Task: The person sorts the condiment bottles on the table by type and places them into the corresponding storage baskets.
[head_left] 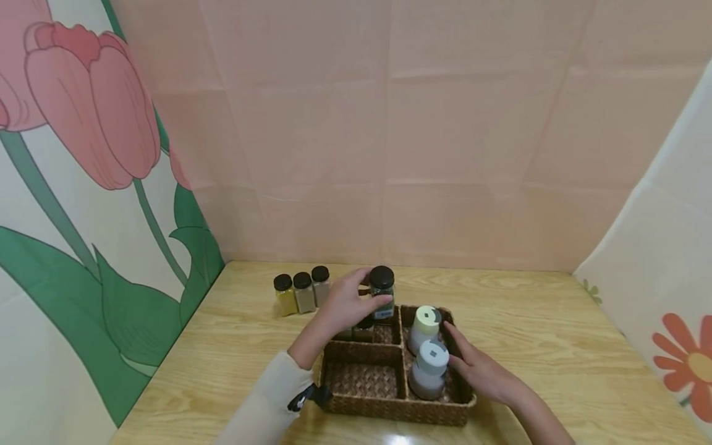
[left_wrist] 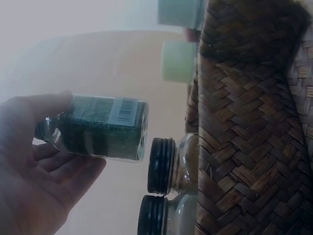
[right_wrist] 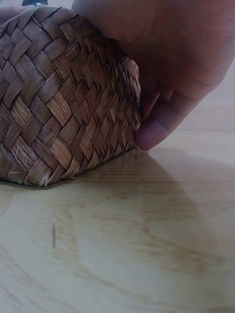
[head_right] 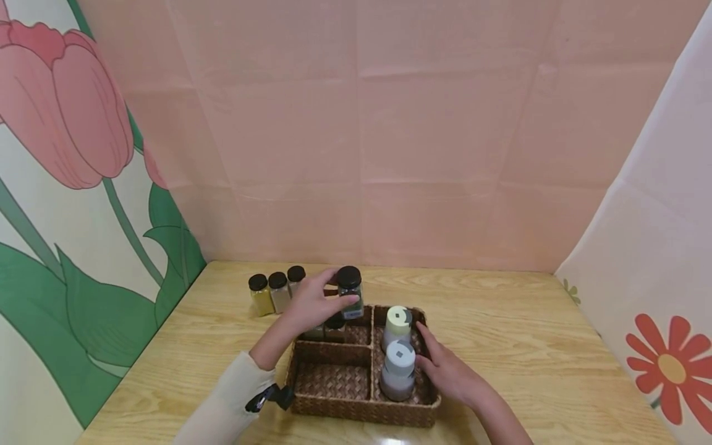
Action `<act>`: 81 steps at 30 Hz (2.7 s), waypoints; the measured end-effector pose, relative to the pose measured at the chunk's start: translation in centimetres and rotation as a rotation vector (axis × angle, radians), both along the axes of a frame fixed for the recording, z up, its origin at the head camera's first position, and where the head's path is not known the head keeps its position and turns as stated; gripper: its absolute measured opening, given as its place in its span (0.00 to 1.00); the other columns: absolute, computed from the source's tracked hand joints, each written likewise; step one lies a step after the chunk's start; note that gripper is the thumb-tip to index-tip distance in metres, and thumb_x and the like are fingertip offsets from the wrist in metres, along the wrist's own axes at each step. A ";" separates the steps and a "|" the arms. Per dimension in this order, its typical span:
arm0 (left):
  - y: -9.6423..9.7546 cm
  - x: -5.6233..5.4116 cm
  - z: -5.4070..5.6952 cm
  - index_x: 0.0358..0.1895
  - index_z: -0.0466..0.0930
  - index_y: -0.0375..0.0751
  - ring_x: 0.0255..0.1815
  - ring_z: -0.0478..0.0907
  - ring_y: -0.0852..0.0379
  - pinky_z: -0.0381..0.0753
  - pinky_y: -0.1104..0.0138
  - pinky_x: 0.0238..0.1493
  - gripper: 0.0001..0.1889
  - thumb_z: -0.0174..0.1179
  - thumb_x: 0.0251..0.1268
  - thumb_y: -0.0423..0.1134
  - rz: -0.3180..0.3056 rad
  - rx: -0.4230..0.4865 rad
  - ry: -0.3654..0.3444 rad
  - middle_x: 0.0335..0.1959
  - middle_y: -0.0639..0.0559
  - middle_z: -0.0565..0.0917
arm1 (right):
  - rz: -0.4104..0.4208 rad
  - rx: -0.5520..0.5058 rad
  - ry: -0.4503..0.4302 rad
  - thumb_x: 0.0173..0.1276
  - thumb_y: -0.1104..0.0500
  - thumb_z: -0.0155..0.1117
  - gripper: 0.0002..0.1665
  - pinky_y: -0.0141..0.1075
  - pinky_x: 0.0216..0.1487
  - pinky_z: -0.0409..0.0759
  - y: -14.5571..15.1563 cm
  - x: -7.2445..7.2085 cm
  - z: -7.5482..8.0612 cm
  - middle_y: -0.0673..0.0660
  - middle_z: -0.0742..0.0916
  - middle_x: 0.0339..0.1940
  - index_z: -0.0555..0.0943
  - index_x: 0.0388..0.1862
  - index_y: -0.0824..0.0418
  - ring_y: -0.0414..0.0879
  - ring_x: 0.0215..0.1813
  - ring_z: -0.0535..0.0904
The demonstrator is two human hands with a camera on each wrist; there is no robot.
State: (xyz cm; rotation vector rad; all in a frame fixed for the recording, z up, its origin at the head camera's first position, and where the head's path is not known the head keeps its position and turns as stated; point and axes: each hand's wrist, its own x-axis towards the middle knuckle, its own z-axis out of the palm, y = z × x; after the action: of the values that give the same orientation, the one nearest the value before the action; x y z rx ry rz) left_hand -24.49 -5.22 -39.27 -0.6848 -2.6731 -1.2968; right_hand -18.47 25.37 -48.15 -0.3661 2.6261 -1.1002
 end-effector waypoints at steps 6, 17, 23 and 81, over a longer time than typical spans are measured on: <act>0.1 -0.3 -0.4 0.71 0.72 0.46 0.62 0.79 0.50 0.84 0.56 0.55 0.35 0.66 0.66 0.59 -0.037 -0.012 -0.020 0.63 0.49 0.81 | 0.002 -0.002 0.003 0.82 0.49 0.49 0.43 0.71 0.72 0.56 -0.1 0.0 0.1 0.76 0.52 0.80 0.42 0.85 0.56 0.77 0.76 0.54; 0.6 -0.6 -0.7 0.68 0.75 0.48 0.61 0.80 0.52 0.85 0.63 0.53 0.32 0.67 0.65 0.58 -0.077 -0.070 -0.036 0.61 0.51 0.82 | 0.001 0.001 0.004 0.82 0.49 0.49 0.43 0.70 0.72 0.55 0.0 -0.1 0.0 0.75 0.51 0.80 0.42 0.85 0.56 0.77 0.76 0.52; 0.8 -0.8 -1.2 0.68 0.75 0.49 0.55 0.82 0.55 0.85 0.64 0.49 0.32 0.66 0.65 0.59 -0.105 -0.106 -0.040 0.57 0.54 0.83 | 0.003 0.004 0.000 0.82 0.48 0.49 0.43 0.71 0.72 0.55 0.0 -0.1 0.0 0.75 0.51 0.80 0.41 0.85 0.55 0.77 0.76 0.53; 2.1 -2.6 -3.8 0.50 0.82 0.47 0.32 0.76 0.63 0.76 0.69 0.31 0.24 0.76 0.55 0.55 -0.145 -0.578 -0.029 0.37 0.59 0.83 | 0.003 -0.007 -0.035 0.82 0.49 0.50 0.44 0.71 0.72 0.55 0.1 -0.4 -0.2 0.76 0.50 0.81 0.41 0.85 0.55 0.76 0.77 0.50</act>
State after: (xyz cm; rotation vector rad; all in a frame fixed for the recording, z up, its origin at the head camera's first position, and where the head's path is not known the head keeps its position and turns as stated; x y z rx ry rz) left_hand -27.09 -3.11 -43.09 -0.9306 -3.0852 -0.5348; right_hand -18.90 25.42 -48.33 -0.3488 2.5912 -1.1052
